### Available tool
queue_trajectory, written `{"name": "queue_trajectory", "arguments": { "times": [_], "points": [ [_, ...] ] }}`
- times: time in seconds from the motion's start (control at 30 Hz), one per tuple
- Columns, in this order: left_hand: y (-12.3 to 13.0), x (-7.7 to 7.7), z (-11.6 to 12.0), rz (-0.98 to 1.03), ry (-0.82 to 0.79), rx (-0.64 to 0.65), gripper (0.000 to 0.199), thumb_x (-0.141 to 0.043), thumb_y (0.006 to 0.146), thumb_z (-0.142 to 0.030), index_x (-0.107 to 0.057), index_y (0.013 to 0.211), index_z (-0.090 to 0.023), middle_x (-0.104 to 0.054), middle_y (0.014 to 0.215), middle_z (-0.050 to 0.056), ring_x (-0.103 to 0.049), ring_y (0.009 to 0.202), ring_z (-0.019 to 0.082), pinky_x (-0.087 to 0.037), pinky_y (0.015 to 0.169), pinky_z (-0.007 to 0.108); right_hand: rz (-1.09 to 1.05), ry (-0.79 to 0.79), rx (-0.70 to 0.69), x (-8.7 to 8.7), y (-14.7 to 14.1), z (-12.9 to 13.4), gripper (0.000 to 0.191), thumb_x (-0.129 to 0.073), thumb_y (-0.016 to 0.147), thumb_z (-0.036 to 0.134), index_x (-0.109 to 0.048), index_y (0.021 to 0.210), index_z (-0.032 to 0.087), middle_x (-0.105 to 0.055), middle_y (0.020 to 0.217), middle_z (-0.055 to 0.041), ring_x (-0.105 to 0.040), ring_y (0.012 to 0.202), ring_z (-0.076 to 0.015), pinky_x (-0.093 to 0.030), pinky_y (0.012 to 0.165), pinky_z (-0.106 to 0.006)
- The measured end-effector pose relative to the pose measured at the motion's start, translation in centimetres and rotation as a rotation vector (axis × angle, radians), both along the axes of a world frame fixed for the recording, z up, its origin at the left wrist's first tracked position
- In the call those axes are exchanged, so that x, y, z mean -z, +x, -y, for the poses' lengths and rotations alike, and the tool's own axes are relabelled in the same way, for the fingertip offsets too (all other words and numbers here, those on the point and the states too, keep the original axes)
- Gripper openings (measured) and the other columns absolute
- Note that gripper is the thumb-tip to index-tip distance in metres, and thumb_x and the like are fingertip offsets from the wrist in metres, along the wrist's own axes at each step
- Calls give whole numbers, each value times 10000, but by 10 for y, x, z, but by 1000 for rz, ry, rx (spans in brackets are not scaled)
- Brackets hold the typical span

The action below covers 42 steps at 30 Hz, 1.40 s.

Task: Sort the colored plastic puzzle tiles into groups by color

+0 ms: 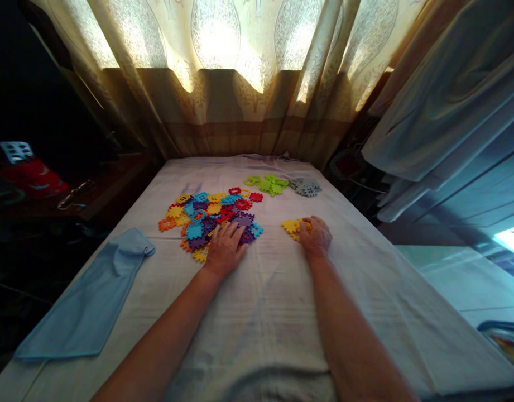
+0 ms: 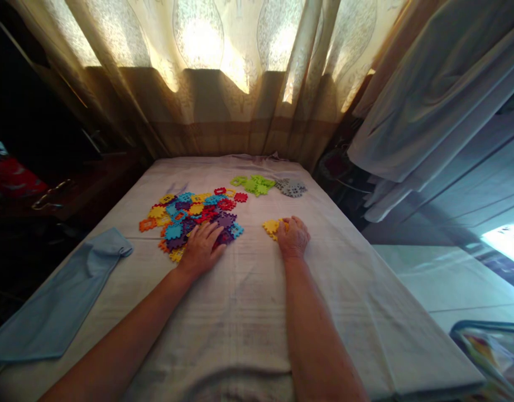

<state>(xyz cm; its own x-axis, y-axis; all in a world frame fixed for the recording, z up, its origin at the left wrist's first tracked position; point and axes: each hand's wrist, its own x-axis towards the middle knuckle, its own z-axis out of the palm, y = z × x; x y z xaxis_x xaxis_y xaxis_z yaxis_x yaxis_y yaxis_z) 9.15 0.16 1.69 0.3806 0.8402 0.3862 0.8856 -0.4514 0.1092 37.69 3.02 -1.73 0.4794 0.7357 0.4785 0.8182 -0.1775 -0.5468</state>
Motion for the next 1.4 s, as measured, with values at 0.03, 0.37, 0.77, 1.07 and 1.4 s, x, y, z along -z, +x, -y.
{"name": "queue_trajectory", "arguments": {
  "times": [0.03,0.37,0.77,1.07,1.4],
  "points": [
    [-7,-1,0,18,19,-30,452,-534,908,-373,-572,1329,-211,-564,1417,116,-483,1333,292,-299,1162,521,4,22,0,1,1,-1,287,-494,838,327,-722,951,193,-656,1182,-130,-559,1089,-264,-428,958,-429],
    [-63,5,0,137,114,-305,312,-565,886,-377,-697,1119,-215,-618,1332,135,-515,1276,343,-336,1108,548,12,98,-66,5,0,-3,279,-486,819,278,-722,932,180,-660,1155,-145,-572,1064,-269,-425,979,-458],
    [-59,5,-1,208,114,-271,213,-594,880,-348,-747,1015,-286,-620,1331,93,-500,1296,333,-328,1105,561,59,144,-146,6,-3,-3,252,-493,822,261,-719,895,175,-676,1109,-147,-594,1033,-264,-449,959,-444],
    [-61,7,-5,267,83,-332,191,-668,826,-347,-724,983,-255,-639,1303,99,-538,1262,316,-363,1100,521,120,181,-265,-2,-24,0,218,-513,824,229,-716,893,187,-696,1101,-128,-612,1032,-252,-452,964,-429],
    [-62,5,-4,291,118,-280,169,-573,886,-329,-722,874,-250,-670,1270,76,-535,1273,315,-336,1106,549,143,123,-389,-14,-53,8,205,-525,854,223,-721,909,203,-690,1144,-122,-601,1075,-255,-440,974,-435]
  ]
}}
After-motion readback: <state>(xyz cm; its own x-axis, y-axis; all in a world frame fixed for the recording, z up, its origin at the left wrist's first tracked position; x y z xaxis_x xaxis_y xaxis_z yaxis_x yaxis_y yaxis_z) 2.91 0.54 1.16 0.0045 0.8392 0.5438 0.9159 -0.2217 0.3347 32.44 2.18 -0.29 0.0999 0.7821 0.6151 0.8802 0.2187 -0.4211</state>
